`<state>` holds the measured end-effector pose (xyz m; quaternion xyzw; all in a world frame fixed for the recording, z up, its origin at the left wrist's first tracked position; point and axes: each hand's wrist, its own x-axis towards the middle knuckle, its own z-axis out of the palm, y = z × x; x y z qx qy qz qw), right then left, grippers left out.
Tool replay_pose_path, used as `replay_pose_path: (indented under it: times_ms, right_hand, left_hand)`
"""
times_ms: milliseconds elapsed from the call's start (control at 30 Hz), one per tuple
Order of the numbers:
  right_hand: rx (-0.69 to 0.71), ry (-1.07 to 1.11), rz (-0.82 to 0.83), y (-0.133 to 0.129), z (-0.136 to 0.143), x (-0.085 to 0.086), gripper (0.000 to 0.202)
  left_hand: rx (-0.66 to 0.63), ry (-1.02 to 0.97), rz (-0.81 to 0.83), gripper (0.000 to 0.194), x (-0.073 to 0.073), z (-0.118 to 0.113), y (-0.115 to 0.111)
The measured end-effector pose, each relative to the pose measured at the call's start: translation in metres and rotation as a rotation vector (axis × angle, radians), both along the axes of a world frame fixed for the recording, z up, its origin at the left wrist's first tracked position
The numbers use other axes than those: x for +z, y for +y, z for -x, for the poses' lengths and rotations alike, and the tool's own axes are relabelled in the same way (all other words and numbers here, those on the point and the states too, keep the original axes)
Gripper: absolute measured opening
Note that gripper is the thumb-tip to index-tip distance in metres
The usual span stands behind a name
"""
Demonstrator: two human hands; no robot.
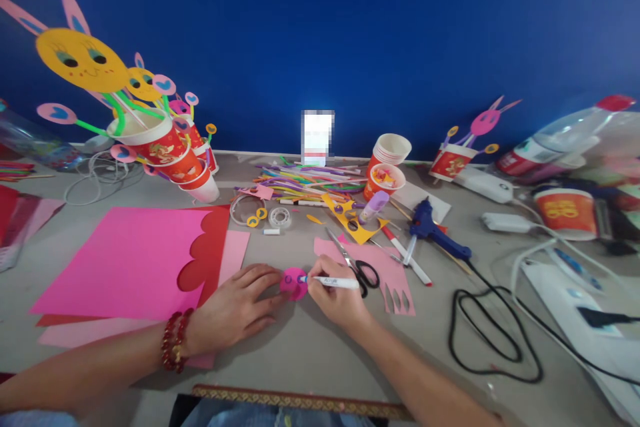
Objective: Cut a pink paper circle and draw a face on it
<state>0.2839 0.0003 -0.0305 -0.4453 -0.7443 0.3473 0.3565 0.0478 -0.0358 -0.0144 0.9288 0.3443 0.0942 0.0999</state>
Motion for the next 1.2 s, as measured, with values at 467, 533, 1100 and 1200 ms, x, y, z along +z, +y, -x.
replay_pose_path:
  times_ms: [467,533,1100,1200]
  right_hand:
    - [-0.085,0.090,0.114,-0.003,0.002,-0.002,0.003]
    - [-0.042,0.085,0.113,-0.002,0.003,0.003,0.005]
    - [-0.022,0.078,0.048,0.002,0.021,0.003,0.015]
    - [-0.020,0.064,0.044,0.003,0.020,0.001,0.015]
  left_hand:
    - [-0.002,-0.006,-0.002,0.037,0.000,0.000,0.000]
    - [-0.006,-0.013,-0.006,0.035,0.000,0.000,0.000]
    - [-0.010,-0.001,-0.023,0.040,-0.001,0.003,-0.001]
    - [-0.016,-0.002,-0.026,0.039,-0.001,0.003,-0.001]
